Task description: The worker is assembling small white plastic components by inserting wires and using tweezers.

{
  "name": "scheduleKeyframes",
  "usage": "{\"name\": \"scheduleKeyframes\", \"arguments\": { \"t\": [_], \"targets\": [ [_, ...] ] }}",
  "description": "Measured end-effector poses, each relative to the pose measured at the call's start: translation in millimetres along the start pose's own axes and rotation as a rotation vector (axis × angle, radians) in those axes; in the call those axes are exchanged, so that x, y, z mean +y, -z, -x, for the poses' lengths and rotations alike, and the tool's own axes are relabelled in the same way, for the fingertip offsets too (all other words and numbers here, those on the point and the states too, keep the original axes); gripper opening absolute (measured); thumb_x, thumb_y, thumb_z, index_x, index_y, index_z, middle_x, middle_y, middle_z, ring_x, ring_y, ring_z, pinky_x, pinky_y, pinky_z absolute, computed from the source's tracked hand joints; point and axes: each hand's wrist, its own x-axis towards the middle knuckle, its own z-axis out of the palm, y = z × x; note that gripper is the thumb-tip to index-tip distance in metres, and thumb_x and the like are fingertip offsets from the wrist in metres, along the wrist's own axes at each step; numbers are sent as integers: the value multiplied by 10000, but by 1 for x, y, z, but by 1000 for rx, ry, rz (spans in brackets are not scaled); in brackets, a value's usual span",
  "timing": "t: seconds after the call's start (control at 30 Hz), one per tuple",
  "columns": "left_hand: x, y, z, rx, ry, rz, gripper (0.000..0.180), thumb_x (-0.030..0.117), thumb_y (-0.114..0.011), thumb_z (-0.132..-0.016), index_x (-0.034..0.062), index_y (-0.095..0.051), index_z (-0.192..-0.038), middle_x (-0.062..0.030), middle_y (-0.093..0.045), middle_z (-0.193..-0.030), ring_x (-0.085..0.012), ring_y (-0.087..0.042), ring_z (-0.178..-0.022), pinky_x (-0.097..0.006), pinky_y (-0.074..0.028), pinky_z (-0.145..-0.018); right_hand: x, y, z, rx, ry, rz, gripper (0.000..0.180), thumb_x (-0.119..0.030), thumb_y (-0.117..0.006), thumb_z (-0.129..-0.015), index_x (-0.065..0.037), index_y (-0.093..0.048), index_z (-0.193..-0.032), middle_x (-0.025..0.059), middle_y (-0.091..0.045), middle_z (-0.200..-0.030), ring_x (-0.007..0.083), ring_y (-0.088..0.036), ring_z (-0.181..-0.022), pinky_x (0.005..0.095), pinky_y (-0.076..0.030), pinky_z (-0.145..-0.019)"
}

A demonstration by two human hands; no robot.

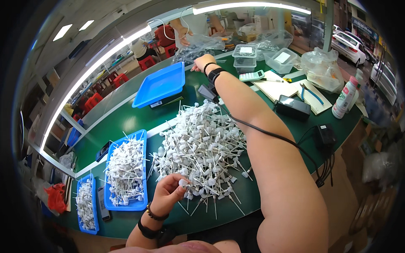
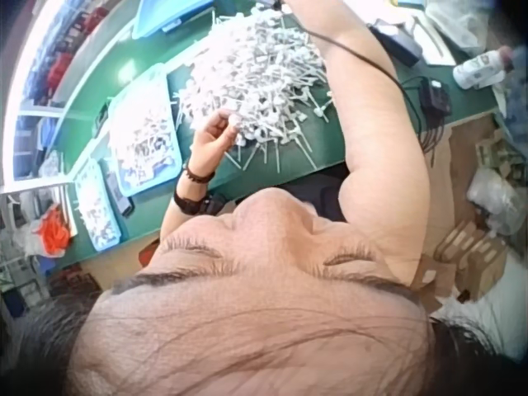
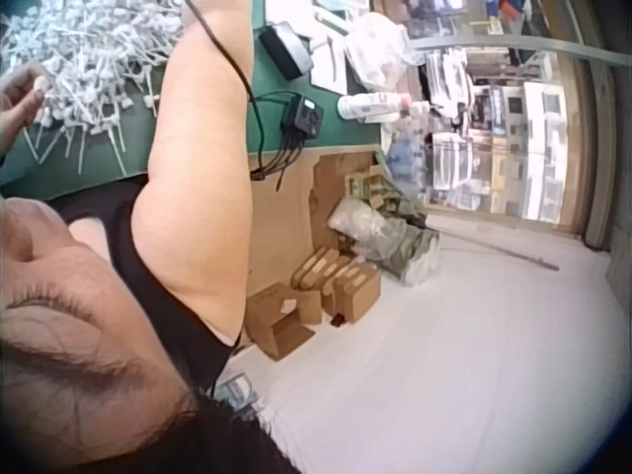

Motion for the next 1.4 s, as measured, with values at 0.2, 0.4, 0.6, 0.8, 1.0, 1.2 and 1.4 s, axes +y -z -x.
{"name": "scheduleKeyframes", "arguments": {
  "t": [0.2, 0.4, 0.6, 0.8, 1.0, 1.2, 1.4],
  "targets": [
    [9, -9, 0, -28, 18, 15, 262, 213, -627, -861, 8, -551, -1007, 24, -542, -787, -22, -458, -648, -165, -363, -565, 15, 25, -47, 111, -30, -69, 280, -201, -534, -876, -18, -674, -719, 31, -666, -691, 60, -486, -463, 221, -325, -386],
    [5, -3, 4, -69, 24, 51, 285, 181, -631, -855, -10, -541, -1046, -33, -580, -984, -31, -487, -745, -171, -397, -617, 10, 24, -58, 234, 28, 261, 241, -206, -537, -792, -75, -706, -681, 35, -659, -642, 115, -567, -564, 251, -442, -544],
    [7, -4, 0, -89, 49, 98, 297, 178, -635, -851, -14, -537, -1056, -40, -583, -986, -43, -507, -803, -187, -417, -673, 6, 23, -66, 427, 99, 407, 161, -147, -594, -735, -28, -700, -711, 130, -663, -675, 219, -665, -748, 305, -506, -693],
    [4, 0, 2, -89, 31, 68, 295, 176, -637, -850, -15, -538, -1052, -52, -587, -1000, -43, -507, -792, -187, -419, -667, 7, 11, -71, 396, 225, 300, 234, -199, -577, -793, 9, -678, -753, 114, -649, -612, 220, -667, -672, 309, -509, -672],
    [5, -2, 0, -108, 71, 82, 300, 175, -636, -850, -17, -538, -1059, -67, -591, -1020, -57, -517, -823, -199, -424, -695, 24, 13, -87, 455, 344, 152, 239, -186, -521, -847, 0, -664, -802, 110, -643, -598, 207, -659, -615, 303, -509, -654],
    [2, 3, 6, -61, 62, 76, 305, 177, -636, -850, -20, -536, -1060, -70, -592, -1018, -70, -527, -844, -209, -430, -719, 19, 9, -69, 247, 385, -95, 302, -233, -490, -903, 35, -630, -905, 116, -656, -654, 178, -646, -560, 293, -515, -577],
    [3, -1, -1, -115, 31, 93, 251, 140, -600, -876, -9, -542, -1069, -31, -580, -1003, -50, -528, -863, -192, -429, -742, 60, 89, -88, 340, 412, 919, 257, -122, -564, -780, -139, -647, -1022, 137, -648, -945, 320, -603, -918, 388, -470, -821]
  ]
}}
